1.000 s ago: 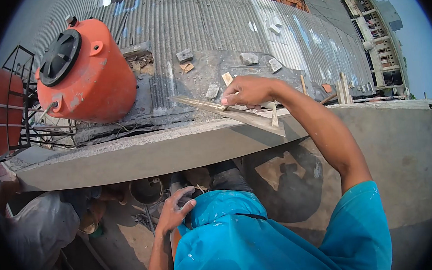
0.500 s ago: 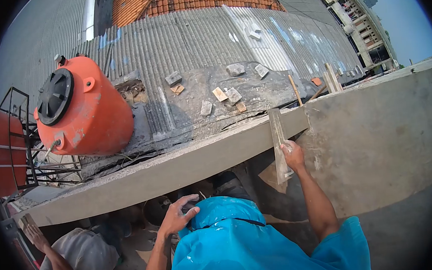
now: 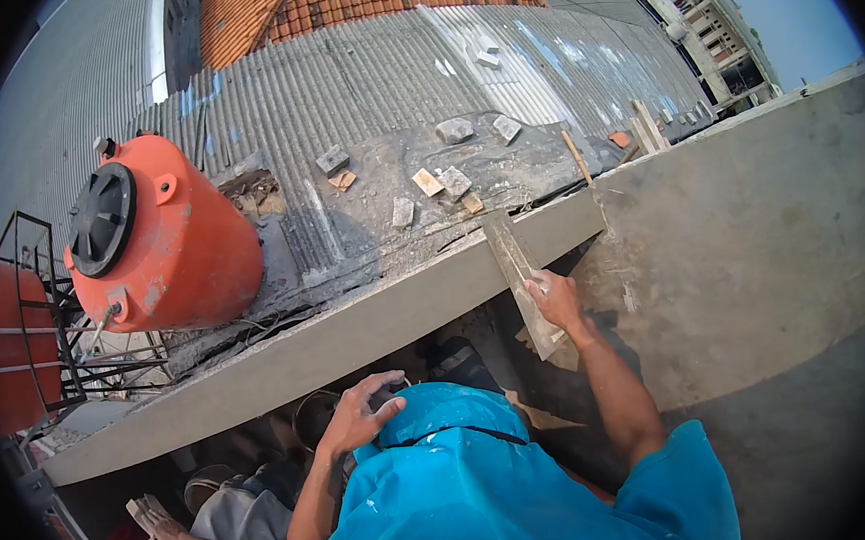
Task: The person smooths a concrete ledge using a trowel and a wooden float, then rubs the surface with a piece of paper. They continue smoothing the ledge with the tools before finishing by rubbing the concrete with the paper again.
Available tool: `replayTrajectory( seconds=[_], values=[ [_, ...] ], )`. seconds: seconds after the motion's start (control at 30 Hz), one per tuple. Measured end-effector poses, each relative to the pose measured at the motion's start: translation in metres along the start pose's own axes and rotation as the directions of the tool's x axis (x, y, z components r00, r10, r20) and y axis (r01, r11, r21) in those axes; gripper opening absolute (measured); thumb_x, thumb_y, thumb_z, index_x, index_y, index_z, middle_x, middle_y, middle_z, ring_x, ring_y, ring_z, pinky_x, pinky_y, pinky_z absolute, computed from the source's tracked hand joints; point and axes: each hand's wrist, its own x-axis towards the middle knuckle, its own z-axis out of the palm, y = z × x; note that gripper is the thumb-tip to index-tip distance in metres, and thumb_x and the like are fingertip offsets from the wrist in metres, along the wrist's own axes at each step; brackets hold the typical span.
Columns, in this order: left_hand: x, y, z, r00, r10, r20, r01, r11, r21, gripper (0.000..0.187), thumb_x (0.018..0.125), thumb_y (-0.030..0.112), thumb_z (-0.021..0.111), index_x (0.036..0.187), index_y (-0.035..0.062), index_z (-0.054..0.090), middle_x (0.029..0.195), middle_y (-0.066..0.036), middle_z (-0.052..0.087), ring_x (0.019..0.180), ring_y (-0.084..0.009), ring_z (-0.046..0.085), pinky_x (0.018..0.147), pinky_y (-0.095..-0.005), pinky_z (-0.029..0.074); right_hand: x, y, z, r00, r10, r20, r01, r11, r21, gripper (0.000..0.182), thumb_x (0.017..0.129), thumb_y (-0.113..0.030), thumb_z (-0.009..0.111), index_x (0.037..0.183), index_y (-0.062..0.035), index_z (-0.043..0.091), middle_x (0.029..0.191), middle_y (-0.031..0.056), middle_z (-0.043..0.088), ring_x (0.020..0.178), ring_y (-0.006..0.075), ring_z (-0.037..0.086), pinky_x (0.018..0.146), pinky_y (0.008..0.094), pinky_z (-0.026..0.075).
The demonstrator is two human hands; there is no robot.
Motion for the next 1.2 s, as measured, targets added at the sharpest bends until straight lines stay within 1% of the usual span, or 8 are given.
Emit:
replayTrajectory(
  seconds=[0.13,0.23,0.33,0.53,0.6,1.0,1.1,1.2],
  values=[
    [-0.007,-0.007,-0.001,1.0,-0.009,-0.029,0.008,1.0,-0.022,0.051,0.089,0.039,0.068,0.13,0.0085,0.059,0.125,-0.015,0.064,0.113,-0.0314,0.062,0.097,-0.0402,0.049,-0.046,-0.02,0.012,0.948,-0.214,0.237,0.226,0.974,-0.023,0.039,0.09,-0.033,0.065,0.112,-0.0014,0.069,0.099,0.0287,0.067,0.093,0.0439,0.066,0.081,0.0473,0.053],
    [-0.004,-0.016,-0.003,0.997,-0.024,-0.078,0.021,0.999,-0.043,0.052,0.089,0.039,0.068,0.13,0.0087,0.059,0.125,-0.015,0.064,0.113,-0.0315,0.062,0.097,-0.0411,0.049,-0.049,-0.012,0.017,0.942,-0.237,0.238,0.231,0.972,0.055,0.039,0.091,-0.033,0.065,0.112,0.0,0.068,0.098,0.0281,0.068,0.093,0.0438,0.066,0.082,0.0475,0.053],
    [-0.01,-0.01,-0.002,0.995,-0.06,-0.085,0.055,0.996,-0.065,0.052,0.089,0.04,0.069,0.13,0.0091,0.06,0.125,-0.014,0.064,0.11,-0.0307,0.064,0.095,-0.042,0.05,-0.009,-0.008,0.013,0.986,-0.163,-0.045,0.163,0.987,-0.001,0.038,0.09,-0.033,0.066,0.109,0.0007,0.068,0.096,0.0256,0.068,0.091,0.0434,0.066,0.08,0.0464,0.053],
    [-0.013,-0.006,-0.003,0.997,-0.022,-0.077,0.024,0.999,0.022,0.051,0.09,0.038,0.068,0.131,0.0096,0.059,0.125,-0.015,0.064,0.107,-0.0297,0.065,0.093,-0.0411,0.051,-0.044,-0.004,0.026,0.918,-0.377,0.126,0.385,0.922,-0.045,0.037,0.091,-0.033,0.065,0.108,-0.0005,0.069,0.093,0.0252,0.068,0.085,0.0426,0.066,0.075,0.0473,0.053],
    [-0.012,-0.012,-0.002,0.993,-0.089,-0.084,0.076,0.987,-0.144,0.051,0.09,0.037,0.066,0.131,0.0062,0.058,0.125,-0.014,0.065,0.111,-0.0285,0.064,0.096,-0.0388,0.049,-0.061,-0.018,0.013,0.897,-0.35,0.271,0.381,0.922,-0.072,0.036,0.091,-0.032,0.065,0.108,-0.0009,0.069,0.091,0.0235,0.069,0.083,0.0414,0.066,0.073,0.0466,0.054],
    [-0.004,-0.003,-0.001,0.989,-0.098,-0.108,0.092,0.994,-0.055,0.047,0.089,0.032,0.067,0.127,0.005,0.06,0.121,-0.014,0.066,0.111,-0.0281,0.062,0.098,-0.0391,0.047,-0.029,0.031,0.0,0.999,0.033,-0.039,-0.045,0.931,-0.363,0.038,0.092,-0.032,0.062,0.114,-0.0014,0.067,0.097,0.0254,0.068,0.086,0.0439,0.066,0.077,0.048,0.054],
    [-0.003,-0.003,-0.001,0.988,-0.105,-0.111,0.094,0.99,-0.102,0.047,0.089,0.031,0.068,0.127,0.0042,0.061,0.122,-0.014,0.066,0.111,-0.0274,0.062,0.099,-0.0388,0.046,-0.023,0.034,-0.004,0.992,0.082,-0.099,-0.104,0.965,-0.241,0.039,0.092,-0.032,0.061,0.116,-0.0012,0.067,0.1,0.0263,0.068,0.091,0.0442,0.066,0.081,0.049,0.053],
    [0.012,0.011,0.009,0.995,-0.071,-0.07,0.066,0.995,-0.08,0.048,0.089,0.032,0.068,0.128,0.0045,0.06,0.122,-0.014,0.066,0.111,-0.0275,0.062,0.099,-0.039,0.046,-0.036,-0.013,0.028,0.992,-0.125,-0.02,0.118,0.969,-0.219,0.037,0.091,-0.033,0.063,0.116,-0.0057,0.066,0.098,0.0237,0.068,0.086,0.0441,0.066,0.077,0.0502,0.054]
  ],
)
